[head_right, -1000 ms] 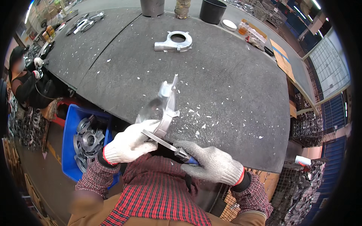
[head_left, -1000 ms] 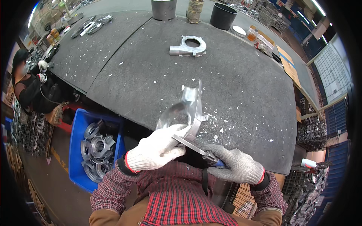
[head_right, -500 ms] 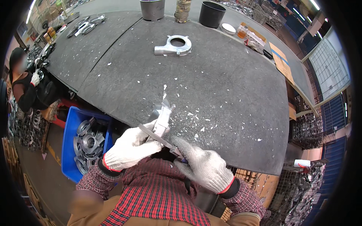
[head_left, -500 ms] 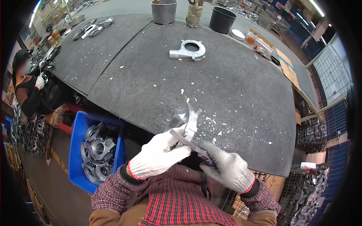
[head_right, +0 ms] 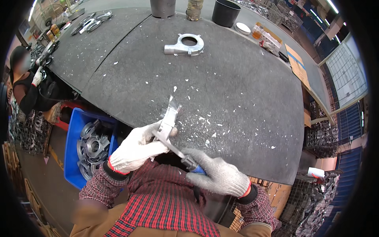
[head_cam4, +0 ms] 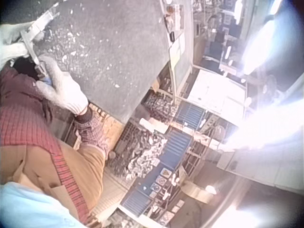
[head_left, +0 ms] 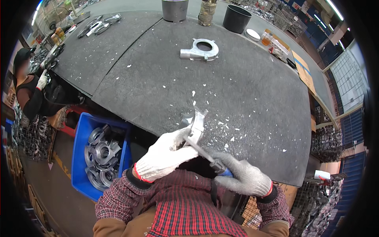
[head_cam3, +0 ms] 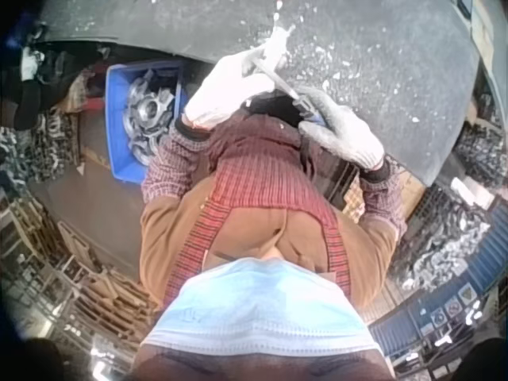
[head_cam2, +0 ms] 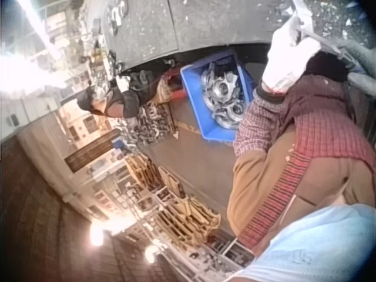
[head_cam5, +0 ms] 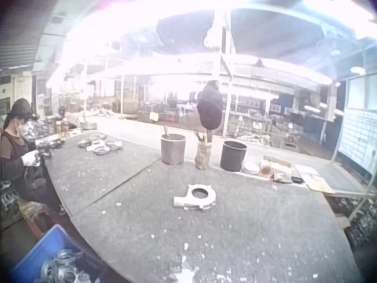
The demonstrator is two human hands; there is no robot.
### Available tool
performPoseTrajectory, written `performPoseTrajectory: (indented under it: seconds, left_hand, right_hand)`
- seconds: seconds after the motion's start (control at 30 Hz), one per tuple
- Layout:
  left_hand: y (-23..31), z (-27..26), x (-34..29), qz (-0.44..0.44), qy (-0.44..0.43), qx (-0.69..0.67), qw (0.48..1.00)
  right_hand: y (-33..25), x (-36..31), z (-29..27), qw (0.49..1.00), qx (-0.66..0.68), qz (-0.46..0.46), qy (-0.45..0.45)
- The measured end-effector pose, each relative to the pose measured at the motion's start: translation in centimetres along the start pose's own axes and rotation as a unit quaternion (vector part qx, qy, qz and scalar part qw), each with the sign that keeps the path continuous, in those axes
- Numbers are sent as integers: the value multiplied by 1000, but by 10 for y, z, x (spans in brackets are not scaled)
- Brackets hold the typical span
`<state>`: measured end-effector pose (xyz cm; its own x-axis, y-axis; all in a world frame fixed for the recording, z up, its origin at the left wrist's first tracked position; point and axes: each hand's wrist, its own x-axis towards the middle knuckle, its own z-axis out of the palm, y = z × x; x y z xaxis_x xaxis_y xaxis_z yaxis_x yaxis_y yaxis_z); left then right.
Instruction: The person deburrs a metal part using a hand tool and places it into a blue bin. The person then retrieves two metal parts and scrapes their edges and surfaces with the tool.
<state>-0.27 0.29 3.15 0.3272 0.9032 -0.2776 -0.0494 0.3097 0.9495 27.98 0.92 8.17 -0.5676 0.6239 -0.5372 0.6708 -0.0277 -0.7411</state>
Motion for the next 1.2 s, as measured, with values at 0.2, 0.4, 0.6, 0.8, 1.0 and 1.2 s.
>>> performPoseTrajectory:
  seconds: [0.2,0.4,0.6,0.8,1.0,1.2]
  left_hand:
    - [8,1,6,-21,-35,-18,999]
    - [-4,4,-4,81,-33,-70,994]
    - [5,-1,18,79,-105,-20,991]
    - [8,-5,27,39,-99,-39,994]
    - [0,-10,23,60,-116,-17,991]
    - [5,-8,11,10,-94,-65,993]
  right_hand:
    - [7,-5,-9,997,-28,-40,60]
    - [-6,-13,-27,991,-50,5,124]
    - [-1,-14,-6,950,-202,-76,226]
    - [-5,-17,-6,941,-233,-74,235]
    - [-9,-18,-21,954,-206,-65,207]
    - [2,-12,-23,975,-136,-38,173]
